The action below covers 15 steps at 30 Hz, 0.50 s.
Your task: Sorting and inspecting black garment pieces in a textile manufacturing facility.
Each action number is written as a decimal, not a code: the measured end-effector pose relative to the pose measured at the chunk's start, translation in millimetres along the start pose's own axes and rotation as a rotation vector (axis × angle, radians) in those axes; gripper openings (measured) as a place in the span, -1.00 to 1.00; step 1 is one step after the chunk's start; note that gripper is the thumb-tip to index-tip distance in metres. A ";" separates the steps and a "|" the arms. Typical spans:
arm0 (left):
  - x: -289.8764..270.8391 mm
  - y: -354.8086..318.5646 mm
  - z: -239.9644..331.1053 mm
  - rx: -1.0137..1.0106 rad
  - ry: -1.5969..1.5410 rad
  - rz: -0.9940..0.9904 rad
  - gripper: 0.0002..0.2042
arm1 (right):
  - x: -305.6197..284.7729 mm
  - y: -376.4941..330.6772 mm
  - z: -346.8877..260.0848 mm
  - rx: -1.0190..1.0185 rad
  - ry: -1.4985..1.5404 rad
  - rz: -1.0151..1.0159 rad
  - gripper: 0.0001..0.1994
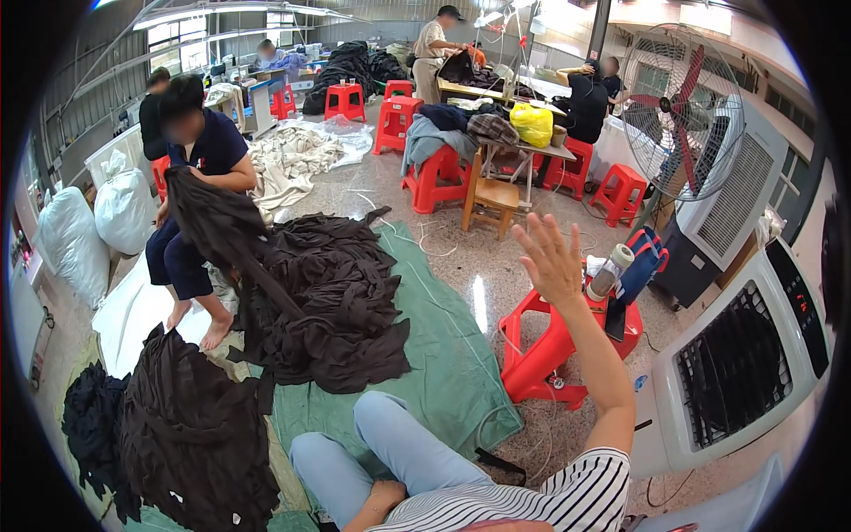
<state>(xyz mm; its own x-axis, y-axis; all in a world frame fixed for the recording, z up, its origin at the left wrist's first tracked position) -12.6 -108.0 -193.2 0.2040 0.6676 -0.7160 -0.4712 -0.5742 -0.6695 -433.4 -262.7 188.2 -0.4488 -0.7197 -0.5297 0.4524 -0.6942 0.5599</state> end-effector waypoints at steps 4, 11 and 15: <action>-0.4 -1.0 0.7 -0.036 0.022 -0.022 -0.63 | -5.1 12.0 -13.7 -0.155 -0.040 0.056 -0.30; -7.6 -2.2 5.6 -0.035 0.031 -0.040 -0.62 | -19.3 23.0 56.8 0.673 0.281 0.774 -0.28; 3.0 5.6 -1.6 -0.019 0.059 0.013 -0.64 | 13.0 -10.7 36.8 0.769 0.306 0.625 -0.32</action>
<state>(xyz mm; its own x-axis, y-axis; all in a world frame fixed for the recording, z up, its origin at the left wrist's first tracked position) -13.2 -110.0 -199.5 0.2486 0.6315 -0.7345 -0.4576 -0.5918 -0.6637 -472.4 -264.2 198.8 -0.0394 -0.9957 -0.0838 -0.1256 -0.0782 0.9890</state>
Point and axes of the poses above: each hand's wrist, its own y-axis towards the middle knuckle, its own x-axis out of the palm, z = x × y, the point moved 1 cm from there along y, towards the middle knuckle, and after that the axes turned 14 degrees about -x, right-handed, at the moved point
